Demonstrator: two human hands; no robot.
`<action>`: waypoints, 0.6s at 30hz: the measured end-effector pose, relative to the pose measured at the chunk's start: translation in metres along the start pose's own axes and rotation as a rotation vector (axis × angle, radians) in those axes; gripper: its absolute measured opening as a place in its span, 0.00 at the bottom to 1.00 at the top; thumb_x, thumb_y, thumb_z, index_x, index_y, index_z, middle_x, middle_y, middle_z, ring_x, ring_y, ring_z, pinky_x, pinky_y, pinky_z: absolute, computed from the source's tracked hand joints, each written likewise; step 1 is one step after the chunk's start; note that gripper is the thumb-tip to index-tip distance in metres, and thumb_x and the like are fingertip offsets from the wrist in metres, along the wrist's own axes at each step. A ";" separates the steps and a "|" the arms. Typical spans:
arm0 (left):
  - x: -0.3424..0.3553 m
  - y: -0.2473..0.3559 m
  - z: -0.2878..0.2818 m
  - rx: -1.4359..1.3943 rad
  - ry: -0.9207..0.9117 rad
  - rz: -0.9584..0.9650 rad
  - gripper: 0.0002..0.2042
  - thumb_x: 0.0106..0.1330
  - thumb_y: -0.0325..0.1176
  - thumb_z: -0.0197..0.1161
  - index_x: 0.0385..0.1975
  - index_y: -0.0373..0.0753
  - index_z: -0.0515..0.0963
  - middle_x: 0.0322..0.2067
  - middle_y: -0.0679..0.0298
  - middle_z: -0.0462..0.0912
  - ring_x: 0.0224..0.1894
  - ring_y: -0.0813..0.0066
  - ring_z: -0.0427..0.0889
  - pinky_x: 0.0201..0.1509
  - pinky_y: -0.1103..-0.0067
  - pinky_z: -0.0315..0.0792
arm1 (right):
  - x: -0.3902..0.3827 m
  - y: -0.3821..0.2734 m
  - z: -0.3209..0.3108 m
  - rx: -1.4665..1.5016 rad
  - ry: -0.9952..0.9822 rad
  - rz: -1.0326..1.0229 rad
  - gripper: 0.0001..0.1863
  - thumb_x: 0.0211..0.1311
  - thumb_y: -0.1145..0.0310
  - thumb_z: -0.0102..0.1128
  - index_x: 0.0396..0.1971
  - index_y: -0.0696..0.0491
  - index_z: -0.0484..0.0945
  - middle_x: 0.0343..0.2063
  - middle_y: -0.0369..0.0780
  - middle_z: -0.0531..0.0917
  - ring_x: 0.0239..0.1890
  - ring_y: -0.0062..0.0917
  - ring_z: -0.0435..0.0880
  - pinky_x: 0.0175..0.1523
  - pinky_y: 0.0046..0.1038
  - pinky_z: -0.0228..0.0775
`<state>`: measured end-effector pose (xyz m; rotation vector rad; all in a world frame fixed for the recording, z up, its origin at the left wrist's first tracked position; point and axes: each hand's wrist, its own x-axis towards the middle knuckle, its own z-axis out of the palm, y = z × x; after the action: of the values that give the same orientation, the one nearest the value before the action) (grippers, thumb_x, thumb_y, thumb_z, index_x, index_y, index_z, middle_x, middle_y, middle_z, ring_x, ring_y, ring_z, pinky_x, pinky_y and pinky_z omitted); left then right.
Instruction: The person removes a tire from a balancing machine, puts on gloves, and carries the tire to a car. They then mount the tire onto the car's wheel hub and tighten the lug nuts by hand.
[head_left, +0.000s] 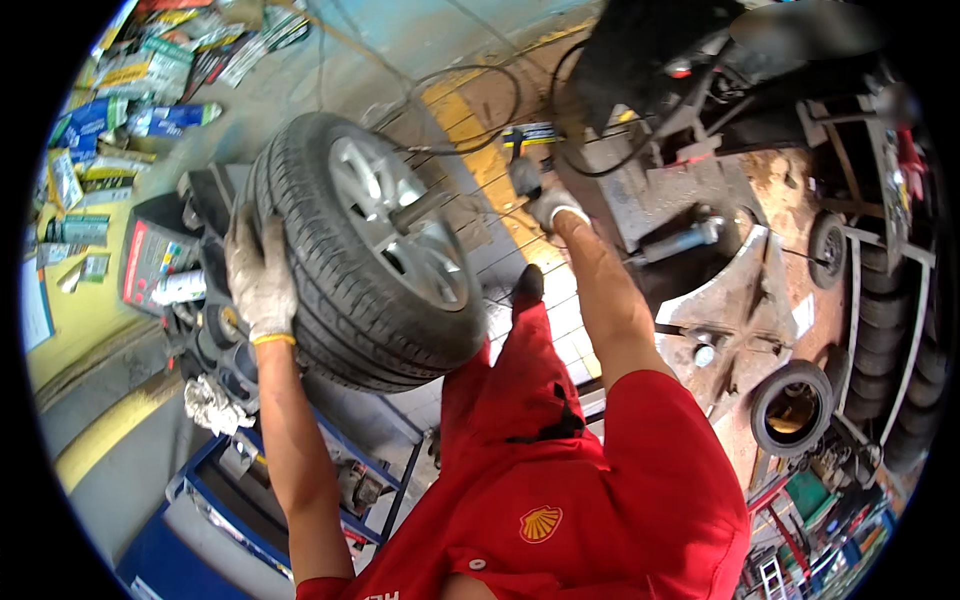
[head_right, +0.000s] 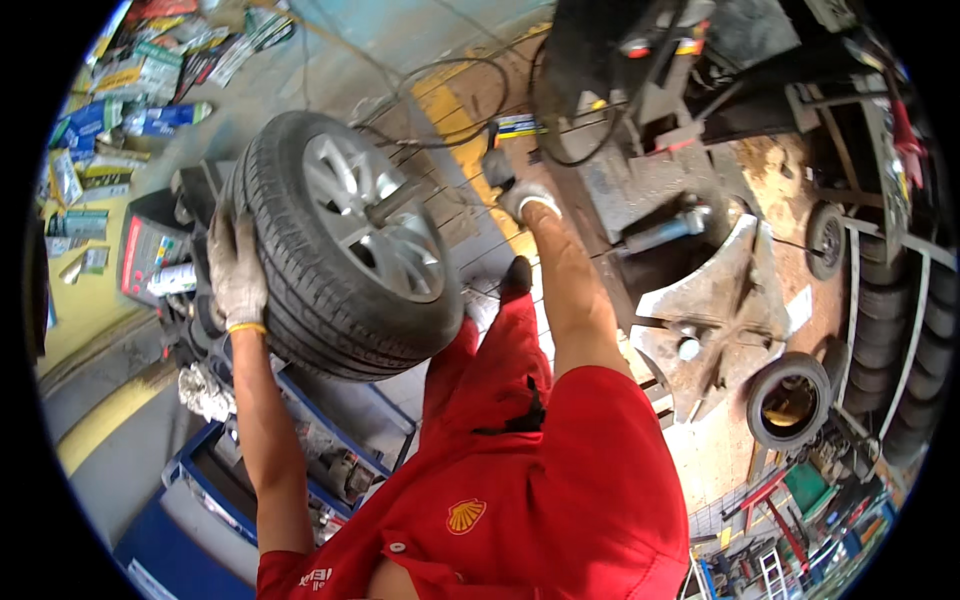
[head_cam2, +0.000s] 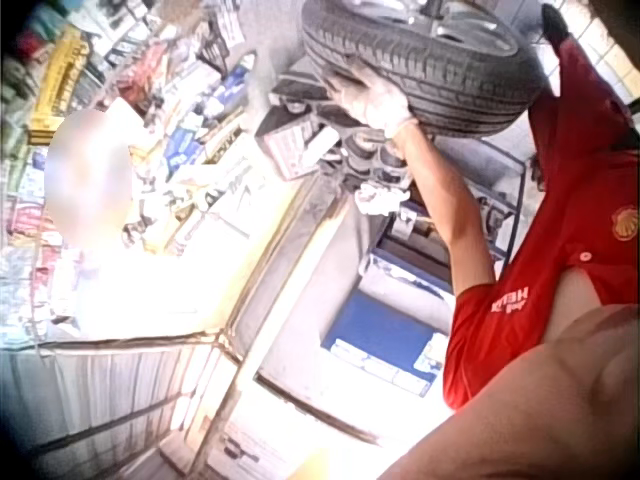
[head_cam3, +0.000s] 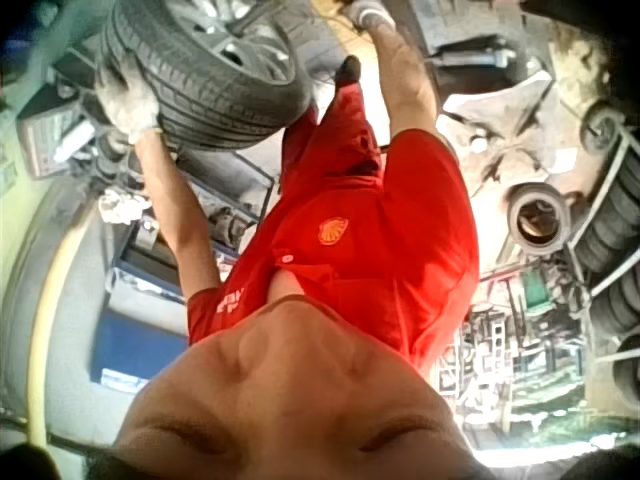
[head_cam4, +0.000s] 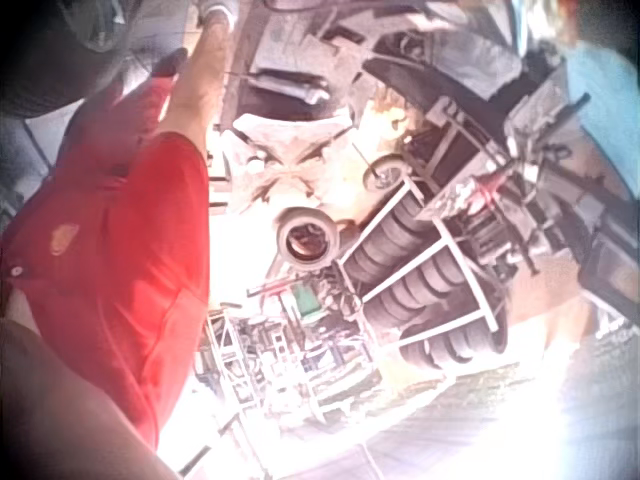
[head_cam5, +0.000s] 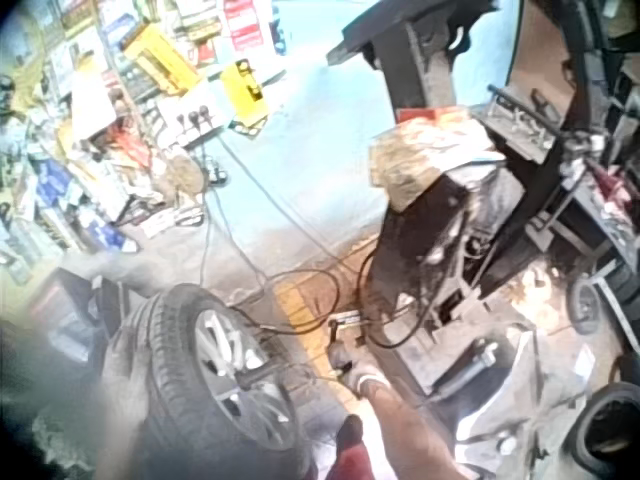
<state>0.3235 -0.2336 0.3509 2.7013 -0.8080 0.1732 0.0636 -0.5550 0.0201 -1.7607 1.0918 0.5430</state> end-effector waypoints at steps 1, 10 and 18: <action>-0.001 0.001 0.001 -0.007 -0.002 -0.008 0.32 0.80 0.53 0.56 0.70 0.30 0.74 0.71 0.41 0.74 0.75 0.44 0.70 0.80 0.62 0.60 | -0.001 0.023 -0.003 0.068 -0.105 0.050 0.27 0.68 0.50 0.66 0.50 0.61 0.88 0.40 0.51 0.92 0.41 0.35 0.93 0.49 0.43 0.88; -0.009 0.012 0.004 -0.017 -0.003 -0.003 0.32 0.81 0.51 0.54 0.73 0.30 0.71 0.73 0.42 0.72 0.76 0.45 0.69 0.80 0.63 0.60 | -0.014 0.239 0.015 0.043 0.140 0.386 0.39 0.62 0.48 0.79 0.70 0.46 0.75 0.61 0.39 0.86 0.62 0.30 0.83 0.67 0.33 0.75; -0.021 0.005 -0.002 -0.001 -0.014 -0.015 0.31 0.82 0.51 0.54 0.72 0.30 0.71 0.74 0.41 0.70 0.77 0.44 0.67 0.80 0.62 0.59 | 0.025 0.248 -0.071 0.560 0.617 0.288 0.32 0.68 0.48 0.64 0.60 0.58 0.81 0.56 0.52 0.88 0.61 0.46 0.86 0.63 0.36 0.78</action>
<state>0.3037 -0.2259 0.3499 2.7094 -0.7912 0.1511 -0.1444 -0.6639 -0.0890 -1.2944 1.7408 -0.1687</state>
